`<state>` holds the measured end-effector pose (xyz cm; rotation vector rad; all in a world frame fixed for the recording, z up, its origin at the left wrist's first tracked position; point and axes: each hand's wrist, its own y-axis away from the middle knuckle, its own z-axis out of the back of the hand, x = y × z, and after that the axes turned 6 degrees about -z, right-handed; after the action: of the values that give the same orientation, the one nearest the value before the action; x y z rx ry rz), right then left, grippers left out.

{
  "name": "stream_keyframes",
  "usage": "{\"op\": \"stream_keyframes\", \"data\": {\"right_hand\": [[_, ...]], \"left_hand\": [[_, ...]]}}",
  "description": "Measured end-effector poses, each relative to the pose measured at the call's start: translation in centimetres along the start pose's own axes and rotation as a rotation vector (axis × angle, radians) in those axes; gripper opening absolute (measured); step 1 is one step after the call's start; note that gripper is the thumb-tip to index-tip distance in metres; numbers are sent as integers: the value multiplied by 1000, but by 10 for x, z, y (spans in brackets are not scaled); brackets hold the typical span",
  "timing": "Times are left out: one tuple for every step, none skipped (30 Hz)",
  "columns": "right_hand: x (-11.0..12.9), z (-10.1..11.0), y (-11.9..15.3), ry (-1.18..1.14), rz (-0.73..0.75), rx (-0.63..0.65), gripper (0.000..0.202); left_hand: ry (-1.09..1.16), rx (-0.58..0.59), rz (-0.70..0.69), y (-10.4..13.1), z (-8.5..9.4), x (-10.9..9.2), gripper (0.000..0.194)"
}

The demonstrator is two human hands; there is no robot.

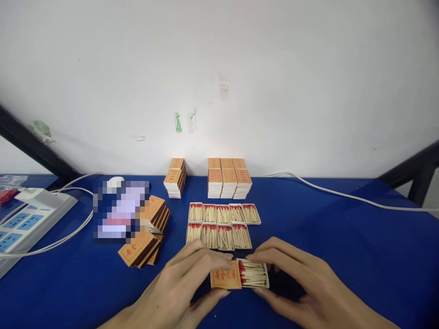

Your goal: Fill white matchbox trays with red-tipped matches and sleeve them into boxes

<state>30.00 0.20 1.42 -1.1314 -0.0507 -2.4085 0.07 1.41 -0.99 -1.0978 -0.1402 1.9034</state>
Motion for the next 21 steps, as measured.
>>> {"op": "stream_keyframes", "data": {"right_hand": [[0,1,0,1,6,3,22],[0,2,0,0,13,11,24],[1,2,0,0,16,22,25],[1,3,0,0,16,36,26],[1,3,0,1,16,46,27],[2,2,1,0,14,54,27],[2,2,1,-1,13,56,26],[3,1,2,-4,18,52,25],[3,-1,2,-7,25,43,26],[3,-3,2,-12,37,33,26],[4,-4,3,-17,50,23,27],[4,-6,3,-25,60,16,27],[4,-8,3,-36,72,10,27],[5,-9,3,-48,79,5,28],[6,-9,3,-60,80,2,31],[7,-9,3,-70,73,1,35],[8,-9,5,-75,54,7,38],[8,-8,7,-76,21,26,40],[7,-7,11,-74,-21,54,44],[6,-7,16,-73,-67,87,48],[3,-8,22,-71,-125,131,52]], "left_hand": [[5,3,4,1,0,0,40],[9,5,8,1,-1,-1,40],[13,7,10,1,-1,-1,40],[15,13,11,1,-1,-2,40],[18,19,5,1,0,-3,40],[21,25,-5,0,0,-4,41],[25,33,-10,-1,1,-5,41],[30,44,-8,-2,2,-6,41],[38,52,-4,-3,2,-6,40],[49,53,-6,-4,3,-7,38],[64,57,-4,-5,3,-7,37],[83,60,-1,-5,2,-7,35],[106,60,-3,-4,1,-7,35],[129,54,2,-4,0,-7,36],[149,47,20,-3,-1,-7,39],[170,38,46,-2,-2,-8,43],[194,20,80,-1,-2,-8,49],[230,0,112,-1,-2,-9,55],[284,-17,153,-1,-2,-9,63],[359,-31,195,-2,-1,-10,72],[452,-44,228,-3,0,-10,79]]}}
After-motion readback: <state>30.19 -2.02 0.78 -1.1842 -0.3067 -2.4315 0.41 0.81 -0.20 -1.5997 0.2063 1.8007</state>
